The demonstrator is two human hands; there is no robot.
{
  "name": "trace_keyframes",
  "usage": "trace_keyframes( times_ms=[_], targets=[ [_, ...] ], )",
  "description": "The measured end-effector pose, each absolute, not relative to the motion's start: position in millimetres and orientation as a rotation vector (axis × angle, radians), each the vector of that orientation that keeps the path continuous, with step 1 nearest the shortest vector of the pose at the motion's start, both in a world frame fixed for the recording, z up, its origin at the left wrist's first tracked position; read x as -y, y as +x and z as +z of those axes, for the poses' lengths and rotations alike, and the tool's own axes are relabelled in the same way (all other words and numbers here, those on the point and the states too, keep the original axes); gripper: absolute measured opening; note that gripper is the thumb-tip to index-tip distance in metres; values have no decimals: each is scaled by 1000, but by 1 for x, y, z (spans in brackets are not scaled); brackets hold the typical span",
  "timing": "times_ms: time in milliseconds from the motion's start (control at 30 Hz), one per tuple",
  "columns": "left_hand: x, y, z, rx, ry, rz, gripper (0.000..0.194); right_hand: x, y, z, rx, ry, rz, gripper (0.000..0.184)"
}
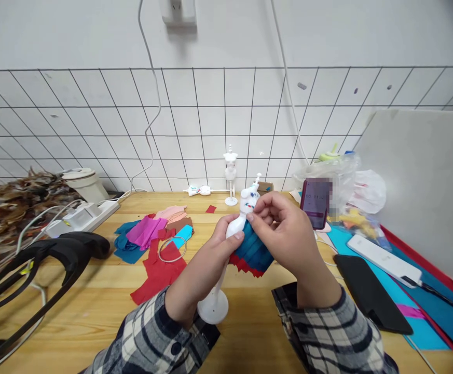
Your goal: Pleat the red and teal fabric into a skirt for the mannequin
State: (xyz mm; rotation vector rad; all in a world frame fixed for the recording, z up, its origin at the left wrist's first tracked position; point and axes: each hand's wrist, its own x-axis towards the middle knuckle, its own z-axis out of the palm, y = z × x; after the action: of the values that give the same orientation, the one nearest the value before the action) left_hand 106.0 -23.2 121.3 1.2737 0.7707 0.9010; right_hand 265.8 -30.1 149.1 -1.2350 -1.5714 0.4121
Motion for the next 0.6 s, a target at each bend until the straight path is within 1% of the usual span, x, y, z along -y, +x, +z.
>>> trace_keyframes(
  times_ms=[167,267,400,500,533,600],
  targets=[
    [21,104,123,-722,1192,915,48,33,273,151,1694,-1150,501,15],
    [19,103,124,-751,1256,912,52,33,274,152,1723,-1175,478,15],
    [19,103,124,-791,1323,933,46,33,273,152,1743,-1181,502,18],
    [18,103,124,-790,1305,968,46,32,273,151,1722,-1162,526,16],
    [18,102,124,-781,1283,985,47,31,274,150,1699,-1148,536,17],
    [16,98,125,-763,1246,1018,47,29,278,149,1673,-1106,595,27]
  ],
)
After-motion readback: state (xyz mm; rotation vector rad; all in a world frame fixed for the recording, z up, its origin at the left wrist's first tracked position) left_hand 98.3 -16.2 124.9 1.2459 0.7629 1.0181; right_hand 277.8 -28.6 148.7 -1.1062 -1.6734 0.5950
